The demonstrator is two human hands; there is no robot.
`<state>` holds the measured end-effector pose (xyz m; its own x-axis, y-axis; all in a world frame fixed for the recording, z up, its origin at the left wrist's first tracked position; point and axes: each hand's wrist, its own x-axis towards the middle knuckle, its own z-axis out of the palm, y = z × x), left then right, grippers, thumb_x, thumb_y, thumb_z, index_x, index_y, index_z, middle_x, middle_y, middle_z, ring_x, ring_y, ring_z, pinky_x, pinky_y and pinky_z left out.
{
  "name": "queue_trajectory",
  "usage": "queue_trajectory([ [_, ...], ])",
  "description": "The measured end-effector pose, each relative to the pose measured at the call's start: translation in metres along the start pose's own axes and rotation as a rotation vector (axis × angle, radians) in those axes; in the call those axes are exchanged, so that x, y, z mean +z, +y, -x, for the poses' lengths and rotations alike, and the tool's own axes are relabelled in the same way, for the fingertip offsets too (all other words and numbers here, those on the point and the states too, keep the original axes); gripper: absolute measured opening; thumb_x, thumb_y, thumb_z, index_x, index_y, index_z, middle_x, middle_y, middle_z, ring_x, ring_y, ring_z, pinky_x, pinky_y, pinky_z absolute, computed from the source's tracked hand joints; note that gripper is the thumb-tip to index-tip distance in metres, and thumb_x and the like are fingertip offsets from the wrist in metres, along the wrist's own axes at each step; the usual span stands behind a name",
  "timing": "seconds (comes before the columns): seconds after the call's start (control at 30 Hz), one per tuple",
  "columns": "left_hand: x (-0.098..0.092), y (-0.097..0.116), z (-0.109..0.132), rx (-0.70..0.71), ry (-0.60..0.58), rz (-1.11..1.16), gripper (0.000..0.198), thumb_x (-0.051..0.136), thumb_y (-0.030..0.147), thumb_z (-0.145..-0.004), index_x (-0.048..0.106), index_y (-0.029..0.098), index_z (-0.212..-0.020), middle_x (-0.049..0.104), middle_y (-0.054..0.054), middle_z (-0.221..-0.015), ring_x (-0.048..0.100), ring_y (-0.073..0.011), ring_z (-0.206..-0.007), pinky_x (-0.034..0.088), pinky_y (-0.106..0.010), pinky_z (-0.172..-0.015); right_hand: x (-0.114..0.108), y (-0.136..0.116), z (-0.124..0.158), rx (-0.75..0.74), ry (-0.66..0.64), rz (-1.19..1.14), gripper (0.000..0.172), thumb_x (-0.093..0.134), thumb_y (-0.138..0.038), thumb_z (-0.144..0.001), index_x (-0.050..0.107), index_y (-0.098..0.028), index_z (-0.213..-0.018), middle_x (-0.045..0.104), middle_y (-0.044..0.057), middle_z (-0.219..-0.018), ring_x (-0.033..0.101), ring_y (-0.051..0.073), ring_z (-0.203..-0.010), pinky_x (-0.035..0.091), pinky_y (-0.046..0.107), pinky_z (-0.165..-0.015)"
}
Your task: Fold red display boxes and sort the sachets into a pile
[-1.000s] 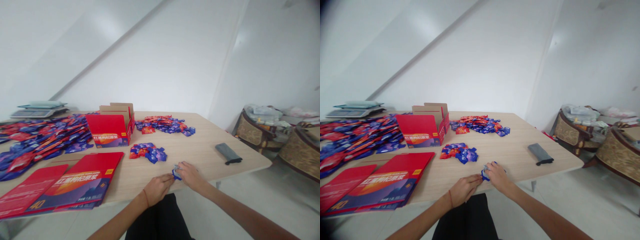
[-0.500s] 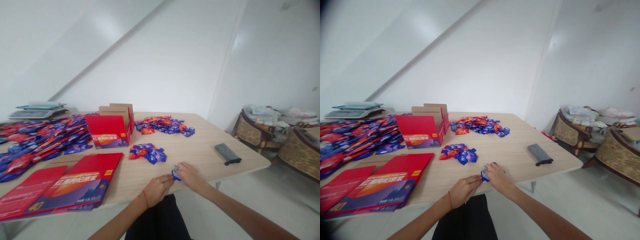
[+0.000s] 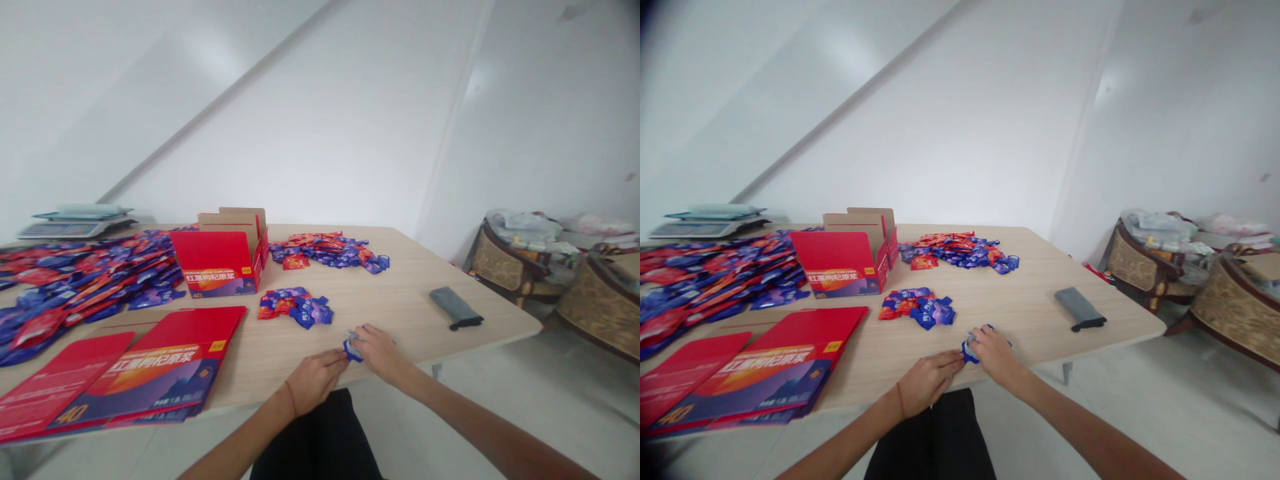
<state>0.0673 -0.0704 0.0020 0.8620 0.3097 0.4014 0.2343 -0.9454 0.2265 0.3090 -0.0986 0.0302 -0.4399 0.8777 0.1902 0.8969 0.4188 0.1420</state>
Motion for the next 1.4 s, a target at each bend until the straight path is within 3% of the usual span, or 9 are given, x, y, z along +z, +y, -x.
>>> queue_trajectory([
  [0.37,0.000,-0.001,0.000,0.003,0.004,0.003,0.043,0.042,0.015,-0.104,0.057,0.017,-0.144,0.062,-0.010,-0.146,0.055,-0.0203,-0.139,0.045,-0.036,-0.120,0.009,0.014,0.003,0.064,-0.005,0.030,0.020,0.054,-0.019,-0.100,0.074,-0.023,-0.104,0.068,0.007,-0.113,0.056,0.023,-0.106,0.043,0.033,-0.086],
  [0.83,0.001,0.000,-0.001,-0.006,-0.007,-0.037,0.039,0.043,0.017,-0.105,0.061,0.016,-0.140,0.063,-0.011,-0.144,0.059,-0.0200,-0.136,0.045,-0.036,-0.119,0.014,0.057,0.003,0.321,-0.078,0.000,0.030,0.048,-0.015,-0.098,0.077,-0.021,-0.101,0.072,0.009,-0.109,0.063,0.022,-0.103,0.044,0.028,-0.085],
  [1.0,0.001,0.000,-0.001,0.001,0.002,-0.033,0.039,0.044,0.017,-0.104,0.061,0.017,-0.140,0.064,-0.010,-0.144,0.058,-0.0199,-0.136,0.044,-0.037,-0.120,0.027,0.076,0.004,0.403,0.004,-0.143,0.029,0.054,-0.018,-0.093,0.079,-0.025,-0.105,0.075,0.007,-0.110,0.066,0.020,-0.105,0.045,0.026,-0.090],
  [1.17,0.001,0.001,0.000,0.001,0.009,-0.030,0.039,0.043,0.017,-0.104,0.061,0.017,-0.140,0.063,-0.010,-0.144,0.058,-0.0197,-0.137,0.045,-0.036,-0.119,0.040,0.124,0.010,0.614,0.063,-0.318,0.025,0.061,-0.027,-0.089,0.082,-0.027,-0.102,0.077,0.006,-0.114,0.068,0.022,-0.108,0.047,0.030,-0.094],
  [1.27,0.002,0.000,0.000,-0.003,0.004,-0.029,0.039,0.043,0.018,-0.105,0.060,0.017,-0.140,0.063,-0.010,-0.145,0.057,-0.0199,-0.137,0.045,-0.036,-0.119,0.048,0.142,0.020,0.618,0.104,-0.347,0.027,0.058,-0.027,-0.090,0.081,-0.026,-0.103,0.078,0.006,-0.114,0.068,0.022,-0.108,0.048,0.031,-0.095],
  [1.4,0.002,-0.001,0.000,-0.010,-0.005,-0.024,0.040,0.044,0.017,-0.104,0.060,0.017,-0.140,0.062,-0.010,-0.146,0.057,-0.0199,-0.138,0.044,-0.036,-0.120,0.057,0.137,0.034,0.543,0.175,-0.333,0.033,0.049,-0.030,-0.096,0.079,-0.024,-0.108,0.076,0.006,-0.116,0.067,0.020,-0.106,0.047,0.030,-0.095],
])
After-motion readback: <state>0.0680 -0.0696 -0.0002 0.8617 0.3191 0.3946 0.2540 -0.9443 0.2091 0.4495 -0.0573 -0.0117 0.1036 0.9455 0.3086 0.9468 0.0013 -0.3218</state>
